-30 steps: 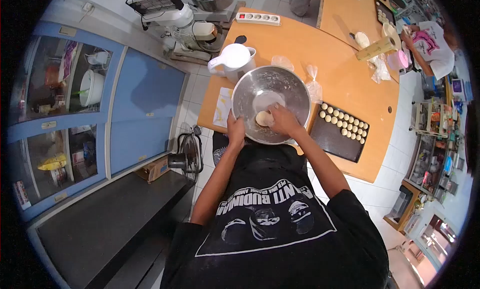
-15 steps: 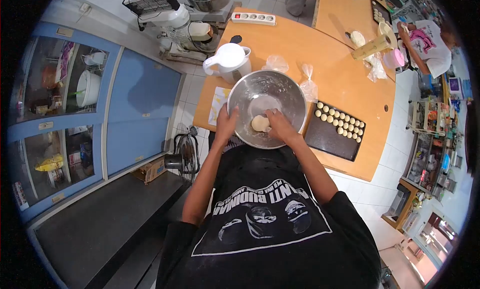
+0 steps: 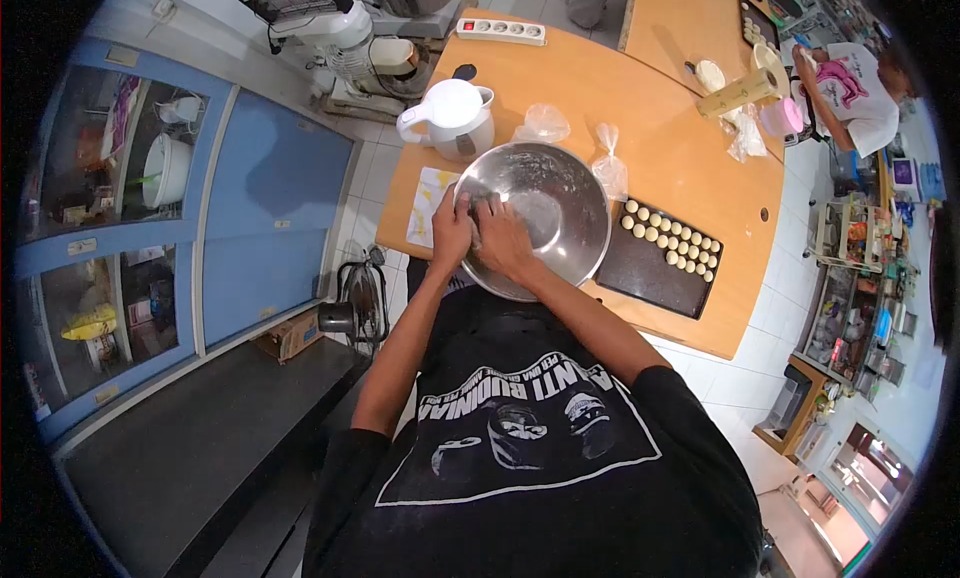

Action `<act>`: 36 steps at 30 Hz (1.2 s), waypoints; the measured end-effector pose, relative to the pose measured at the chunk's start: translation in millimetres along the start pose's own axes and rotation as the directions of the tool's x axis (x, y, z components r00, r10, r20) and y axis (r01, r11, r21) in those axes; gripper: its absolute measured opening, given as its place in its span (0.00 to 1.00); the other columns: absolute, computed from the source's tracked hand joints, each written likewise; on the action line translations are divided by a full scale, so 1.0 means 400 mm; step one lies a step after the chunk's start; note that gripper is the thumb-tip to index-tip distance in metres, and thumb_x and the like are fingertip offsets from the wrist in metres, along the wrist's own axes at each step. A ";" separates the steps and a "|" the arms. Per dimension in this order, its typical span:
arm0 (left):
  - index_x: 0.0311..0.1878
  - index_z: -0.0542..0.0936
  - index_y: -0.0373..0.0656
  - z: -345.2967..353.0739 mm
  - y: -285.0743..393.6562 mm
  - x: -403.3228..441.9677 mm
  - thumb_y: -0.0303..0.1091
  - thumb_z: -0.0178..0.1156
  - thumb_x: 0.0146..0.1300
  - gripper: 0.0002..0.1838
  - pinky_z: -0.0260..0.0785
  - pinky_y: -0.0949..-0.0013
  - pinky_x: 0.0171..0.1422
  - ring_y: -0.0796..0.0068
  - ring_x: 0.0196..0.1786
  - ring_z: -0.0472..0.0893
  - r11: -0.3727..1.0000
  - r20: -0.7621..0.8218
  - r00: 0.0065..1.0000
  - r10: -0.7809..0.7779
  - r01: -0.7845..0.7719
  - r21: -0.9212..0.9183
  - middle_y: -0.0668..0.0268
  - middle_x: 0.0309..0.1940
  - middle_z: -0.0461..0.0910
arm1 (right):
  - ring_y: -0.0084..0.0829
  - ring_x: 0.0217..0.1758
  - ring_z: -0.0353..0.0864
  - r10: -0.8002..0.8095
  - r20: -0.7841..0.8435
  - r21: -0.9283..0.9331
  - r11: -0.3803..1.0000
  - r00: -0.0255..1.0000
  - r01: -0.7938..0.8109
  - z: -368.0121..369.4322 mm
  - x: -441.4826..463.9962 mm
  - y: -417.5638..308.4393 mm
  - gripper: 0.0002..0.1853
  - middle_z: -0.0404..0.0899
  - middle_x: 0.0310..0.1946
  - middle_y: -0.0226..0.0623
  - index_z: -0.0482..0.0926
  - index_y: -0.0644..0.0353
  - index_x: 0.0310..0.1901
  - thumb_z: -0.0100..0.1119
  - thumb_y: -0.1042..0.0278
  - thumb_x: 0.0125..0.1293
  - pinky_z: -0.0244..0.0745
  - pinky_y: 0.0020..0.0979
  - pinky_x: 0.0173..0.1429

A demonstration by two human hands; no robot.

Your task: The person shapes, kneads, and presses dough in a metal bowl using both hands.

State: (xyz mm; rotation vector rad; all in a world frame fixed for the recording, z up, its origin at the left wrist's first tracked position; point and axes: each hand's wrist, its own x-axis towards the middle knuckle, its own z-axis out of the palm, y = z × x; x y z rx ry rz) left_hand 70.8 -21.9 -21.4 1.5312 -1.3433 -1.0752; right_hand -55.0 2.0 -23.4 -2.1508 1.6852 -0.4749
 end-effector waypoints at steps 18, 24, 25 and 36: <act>0.66 0.76 0.33 0.013 0.009 0.001 0.30 0.52 0.80 0.17 0.74 0.57 0.61 0.55 0.53 0.85 0.999 -0.041 0.999 -0.006 0.008 0.043 0.45 0.50 0.86 | 0.52 0.36 0.86 0.066 -0.027 0.035 0.997 0.997 -0.065 0.063 0.042 0.075 0.17 0.82 0.34 0.49 0.79 0.59 0.35 0.50 0.55 0.78 0.82 0.50 0.42; 0.71 0.73 0.34 -0.032 -0.039 0.015 0.37 0.48 0.83 0.22 0.66 0.64 0.73 0.57 0.66 0.79 0.970 0.186 0.980 -0.069 0.110 -0.216 0.48 0.64 0.80 | 0.53 0.38 0.86 0.046 0.005 0.063 0.997 0.999 -0.046 0.050 0.051 0.089 0.20 0.84 0.33 0.51 0.81 0.60 0.34 0.49 0.54 0.77 0.81 0.53 0.45; 0.72 0.72 0.34 -0.042 -0.073 0.014 0.38 0.47 0.83 0.23 0.63 0.63 0.76 0.56 0.69 0.76 0.954 0.243 0.967 -0.080 0.146 -0.264 0.49 0.67 0.78 | 0.53 0.38 0.86 0.047 0.001 0.064 0.997 0.999 -0.047 0.042 0.050 0.084 0.20 0.84 0.33 0.51 0.81 0.60 0.34 0.49 0.54 0.77 0.81 0.53 0.45; 0.76 0.70 0.37 -0.051 -0.143 -0.014 0.46 0.58 0.72 0.34 0.47 0.47 0.86 0.46 0.84 0.54 0.748 0.259 0.894 0.364 -0.447 0.491 0.51 0.83 0.55 | 0.57 0.45 0.86 0.127 0.151 0.140 0.979 0.980 -0.148 0.032 0.056 0.094 0.21 0.86 0.40 0.56 0.83 0.63 0.39 0.50 0.53 0.78 0.80 0.52 0.53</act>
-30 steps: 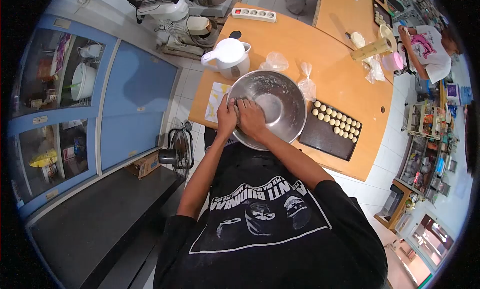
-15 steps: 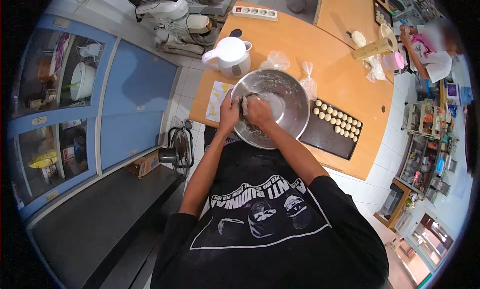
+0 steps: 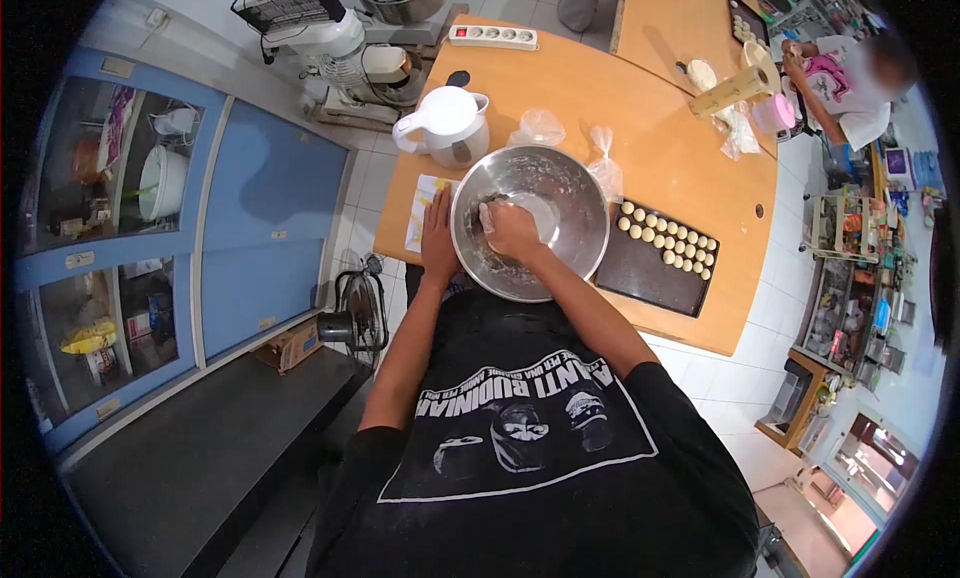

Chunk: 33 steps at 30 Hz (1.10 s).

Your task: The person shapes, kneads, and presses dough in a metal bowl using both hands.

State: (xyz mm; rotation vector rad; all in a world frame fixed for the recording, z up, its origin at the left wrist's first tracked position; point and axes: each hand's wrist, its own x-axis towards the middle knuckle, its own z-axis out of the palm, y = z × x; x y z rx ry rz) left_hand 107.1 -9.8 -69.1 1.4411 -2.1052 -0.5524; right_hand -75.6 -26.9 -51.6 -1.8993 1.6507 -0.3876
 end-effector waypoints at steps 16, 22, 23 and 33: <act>0.74 0.75 0.47 0.010 -0.011 0.000 0.45 0.60 0.68 0.32 0.46 0.45 0.87 0.47 0.86 0.51 0.996 -0.022 0.999 -0.033 0.035 0.083 0.58 0.86 0.49 | 0.62 0.52 0.81 -0.115 -0.011 0.175 0.978 0.993 0.115 -0.194 -0.129 0.054 0.13 0.80 0.51 0.59 0.77 0.63 0.51 0.61 0.66 0.72 0.78 0.53 0.59; 0.73 0.77 0.47 0.014 -0.012 0.003 0.47 0.61 0.66 0.32 0.47 0.44 0.86 0.47 0.86 0.51 0.992 -0.012 1.000 -0.023 0.024 0.122 0.58 0.86 0.51 | 0.58 0.59 0.80 -0.113 0.045 -0.188 0.975 0.993 0.120 -0.076 -0.113 0.058 0.16 0.78 0.57 0.58 0.79 0.63 0.53 0.60 0.58 0.74 0.77 0.53 0.63; 0.72 0.77 0.47 0.014 -0.015 0.002 0.47 0.62 0.66 0.32 0.48 0.44 0.86 0.47 0.86 0.51 0.994 -0.022 1.000 -0.019 0.022 0.108 0.59 0.86 0.51 | 0.58 0.60 0.80 -0.113 0.052 -0.173 0.978 0.992 0.120 -0.050 -0.112 0.055 0.18 0.78 0.57 0.59 0.79 0.64 0.52 0.60 0.56 0.74 0.77 0.54 0.63; 0.76 0.73 0.50 0.014 -0.049 0.025 0.49 0.61 0.66 0.35 0.47 0.43 0.83 0.53 0.83 0.57 0.990 -0.002 0.997 -0.083 0.082 0.116 0.59 0.80 0.62 | 0.58 0.67 0.76 -0.116 0.272 0.064 0.993 0.955 0.102 -0.097 -0.101 0.082 0.28 0.74 0.58 0.60 0.74 0.67 0.62 0.68 0.61 0.64 0.74 0.50 0.70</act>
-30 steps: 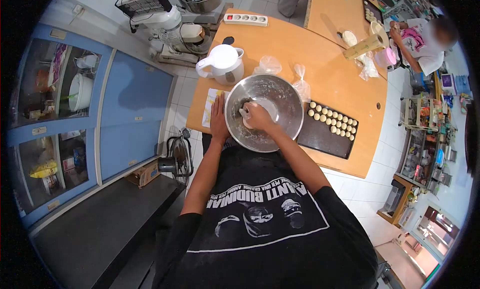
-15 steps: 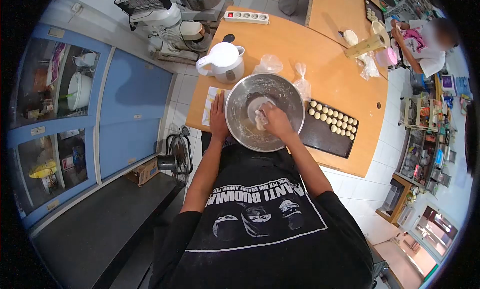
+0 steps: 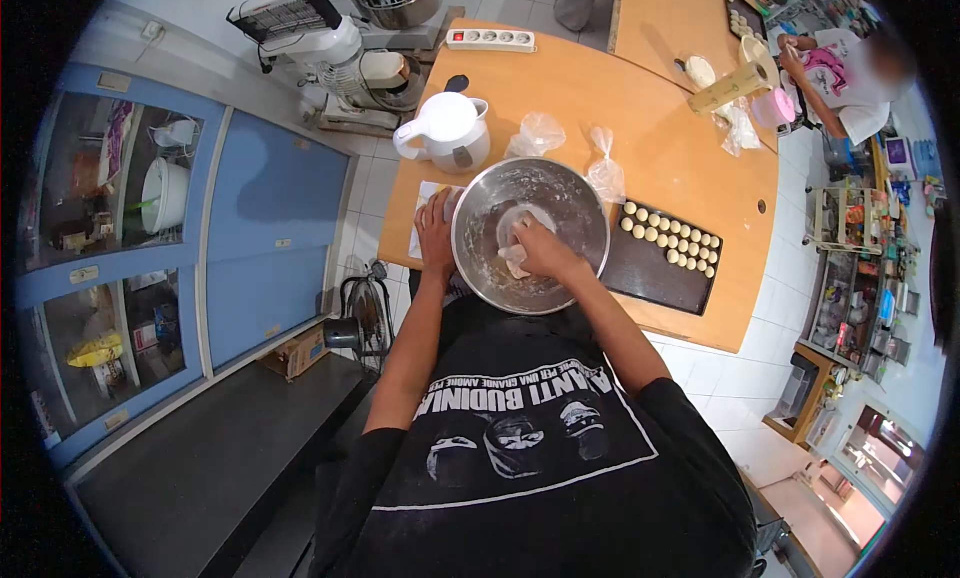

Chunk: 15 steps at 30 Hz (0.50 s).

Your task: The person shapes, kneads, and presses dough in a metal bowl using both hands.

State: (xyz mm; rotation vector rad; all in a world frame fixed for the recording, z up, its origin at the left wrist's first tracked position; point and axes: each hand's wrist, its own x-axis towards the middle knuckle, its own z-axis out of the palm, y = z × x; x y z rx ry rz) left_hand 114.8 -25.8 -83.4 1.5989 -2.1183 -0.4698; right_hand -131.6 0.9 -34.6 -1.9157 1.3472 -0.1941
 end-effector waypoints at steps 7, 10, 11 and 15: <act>0.82 0.63 0.61 -0.012 -0.006 -0.004 0.53 0.61 0.66 0.41 0.41 0.37 0.84 0.54 0.84 0.54 0.986 0.003 0.998 0.057 -0.057 0.159 0.57 0.80 0.59 | 0.59 0.69 0.74 -0.065 0.146 -0.140 0.986 0.987 0.085 -0.016 -0.051 0.021 0.34 0.74 0.61 0.61 0.71 0.63 0.66 0.71 0.68 0.57 0.71 0.50 0.73; 0.83 0.62 0.63 -0.008 -0.008 -0.001 0.54 0.61 0.67 0.41 0.39 0.36 0.85 0.54 0.85 0.54 0.986 0.003 0.999 0.045 -0.045 0.160 0.57 0.80 0.59 | 0.62 0.68 0.75 -0.094 -0.023 -0.084 0.992 0.995 0.092 -0.019 -0.051 0.028 0.35 0.72 0.67 0.64 0.72 0.64 0.65 0.73 0.70 0.53 0.73 0.51 0.73; 0.83 0.62 0.63 -0.005 -0.014 -0.001 0.54 0.61 0.67 0.41 0.39 0.36 0.85 0.54 0.85 0.54 0.985 0.002 0.999 0.043 -0.043 0.168 0.58 0.80 0.59 | 0.61 0.68 0.76 -0.014 0.015 -0.071 0.997 1.000 0.015 -0.058 -0.052 0.011 0.35 0.73 0.67 0.63 0.72 0.64 0.65 0.72 0.69 0.55 0.74 0.50 0.72; 0.82 0.62 0.63 -0.005 -0.012 -0.002 0.53 0.61 0.68 0.40 0.38 0.37 0.86 0.55 0.84 0.54 0.984 0.021 0.999 0.028 -0.031 0.177 0.58 0.80 0.59 | 0.57 0.67 0.79 0.103 -0.005 -0.241 0.965 0.995 -0.101 -0.131 -0.052 -0.034 0.32 0.76 0.64 0.60 0.73 0.65 0.65 0.68 0.60 0.62 0.76 0.50 0.70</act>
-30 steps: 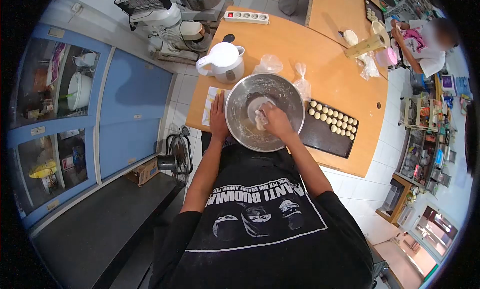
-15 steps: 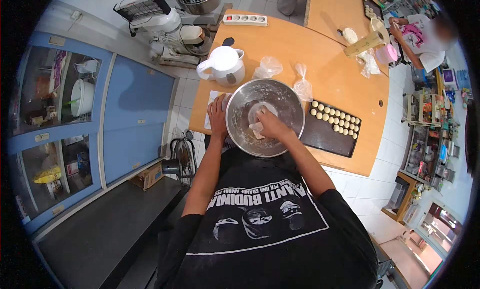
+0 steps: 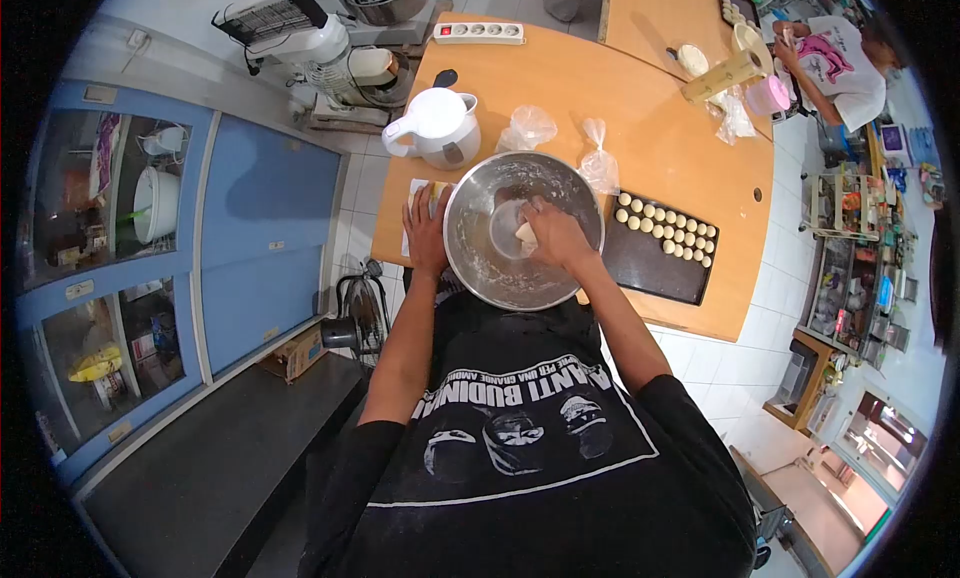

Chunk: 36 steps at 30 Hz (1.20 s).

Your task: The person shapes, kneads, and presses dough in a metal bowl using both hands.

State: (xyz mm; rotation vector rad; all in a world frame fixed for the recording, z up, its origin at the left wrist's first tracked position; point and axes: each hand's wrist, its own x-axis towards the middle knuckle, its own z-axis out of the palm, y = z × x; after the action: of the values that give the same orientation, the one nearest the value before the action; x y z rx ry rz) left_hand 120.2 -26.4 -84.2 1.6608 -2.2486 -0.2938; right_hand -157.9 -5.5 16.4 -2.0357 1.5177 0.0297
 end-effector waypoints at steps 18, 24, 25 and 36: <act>0.81 0.65 0.60 -0.002 0.000 0.007 0.48 0.62 0.67 0.39 0.43 0.39 0.85 0.55 0.84 0.57 0.999 -0.026 0.999 -0.028 0.026 -0.044 0.61 0.80 0.60 | 0.54 0.48 0.84 0.089 -0.453 0.151 0.988 0.887 -0.022 0.219 0.132 -0.052 0.15 0.82 0.40 0.53 0.79 0.64 0.43 0.56 0.57 0.72 0.80 0.51 0.56; 0.81 0.64 0.61 0.006 -0.002 0.005 0.49 0.62 0.67 0.39 0.43 0.38 0.85 0.57 0.84 0.56 0.999 -0.002 0.999 -0.037 0.037 -0.002 0.62 0.81 0.59 | 0.51 0.43 0.87 0.174 -0.375 0.102 0.984 0.910 -0.146 0.219 0.151 -0.066 0.16 0.85 0.40 0.49 0.82 0.60 0.38 0.56 0.55 0.71 0.83 0.52 0.49; 0.81 0.64 0.62 0.009 -0.004 0.005 0.49 0.62 0.67 0.39 0.44 0.38 0.85 0.57 0.85 0.56 0.999 -0.006 0.999 -0.040 0.040 -0.003 0.63 0.81 0.59 | 0.51 0.43 0.87 0.183 -0.375 0.107 0.982 0.909 -0.153 0.222 0.155 -0.066 0.16 0.85 0.40 0.49 0.82 0.60 0.38 0.56 0.55 0.71 0.83 0.52 0.49; 0.81 0.63 0.62 0.011 -0.012 0.010 0.48 0.63 0.65 0.40 0.45 0.40 0.85 0.58 0.85 0.53 0.999 -0.013 0.999 -0.034 0.034 -0.021 0.63 0.82 0.57 | 0.51 0.42 0.88 0.124 -0.463 0.127 0.989 0.878 -0.073 0.209 0.164 -0.074 0.17 0.86 0.35 0.47 0.84 0.60 0.35 0.55 0.55 0.73 0.83 0.49 0.49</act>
State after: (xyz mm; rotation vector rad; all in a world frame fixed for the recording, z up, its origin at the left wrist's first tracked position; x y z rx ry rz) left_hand 121.8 -31.9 -89.4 1.6874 -2.2021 -0.3124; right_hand -82.1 -18.3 -62.8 -1.9648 1.8658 -0.5334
